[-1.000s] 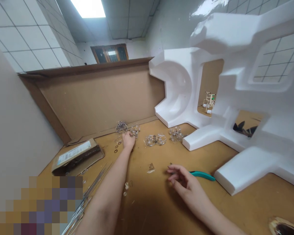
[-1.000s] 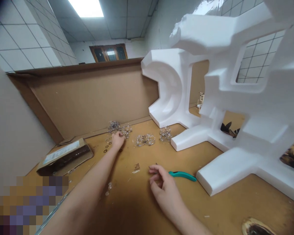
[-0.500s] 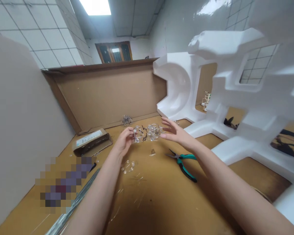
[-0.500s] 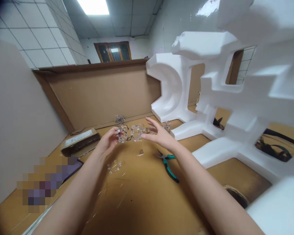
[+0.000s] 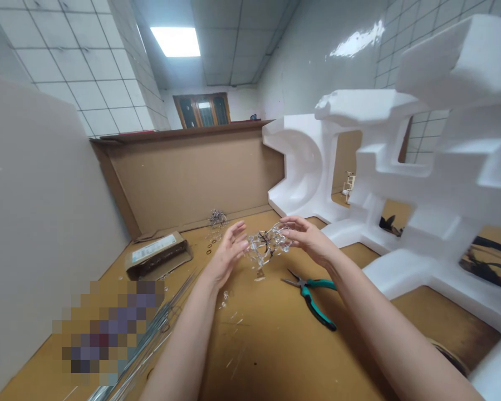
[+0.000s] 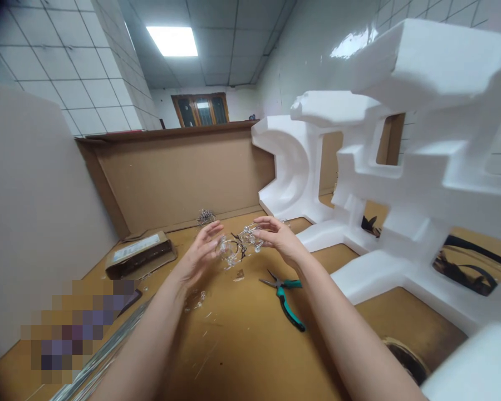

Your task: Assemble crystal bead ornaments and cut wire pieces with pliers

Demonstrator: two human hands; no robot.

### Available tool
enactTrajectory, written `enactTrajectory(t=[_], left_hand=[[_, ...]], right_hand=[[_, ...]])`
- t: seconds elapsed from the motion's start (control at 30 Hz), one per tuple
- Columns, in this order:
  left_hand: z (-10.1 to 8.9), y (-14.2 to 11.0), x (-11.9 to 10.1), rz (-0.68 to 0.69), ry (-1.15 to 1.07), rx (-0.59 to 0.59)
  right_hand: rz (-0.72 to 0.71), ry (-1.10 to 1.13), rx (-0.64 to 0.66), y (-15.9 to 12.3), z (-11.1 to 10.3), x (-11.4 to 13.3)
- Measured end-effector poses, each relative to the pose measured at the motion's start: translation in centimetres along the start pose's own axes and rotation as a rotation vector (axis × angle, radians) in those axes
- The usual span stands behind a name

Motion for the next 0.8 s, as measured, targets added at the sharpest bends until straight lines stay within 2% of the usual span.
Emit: enactTrajectory(t=[0.1,0.2,0.33,0.43,0.53,0.7,0.8], left_hand=[[0.4,-0.5,-1.0,0.015,0.056,0.127],[0.8,-0.8,-1.5,-0.016,0.150,0.166],[1.3,-0.7,-1.6,0.027,0.194,0.106],[1.6,-0.5,-1.7,0.129,0.175,0.046],[1.7,-0.5,-2.1,0.165,0.125,0.024],[1.7,-1.1,-3.2,0.161,0.048,0.071],[1.8,-1.1,-3.2,0.147,0.099,0.070]], right_hand=[[-0.027,0.006,-0.058,0.1,0.0,0.2],[-0.053,0.074,-0.136,0.1,0.0,0.4],[-0.096,0.208,-0.196,0.1,0.0,0.8],[-0.083,0.253,-0.165,0.1,0.2,0.8],[-0.071,0.273,-0.150,0.0,0.4,0.9],[-0.073,0.285,-0.163,-0.1,0.7,1.1],[-0.086,0.292,-0.176,-0.1,0.8,1.2]])
Point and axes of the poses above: each hand's wrist, its own y-axis towards the middle knuckle, its own z-axis out of the palm, x = y × z, the point moved 2 cm from there along y, towards the middle knuckle, and after that the axes turned 10 degrees about x, right-handed, at the moved point
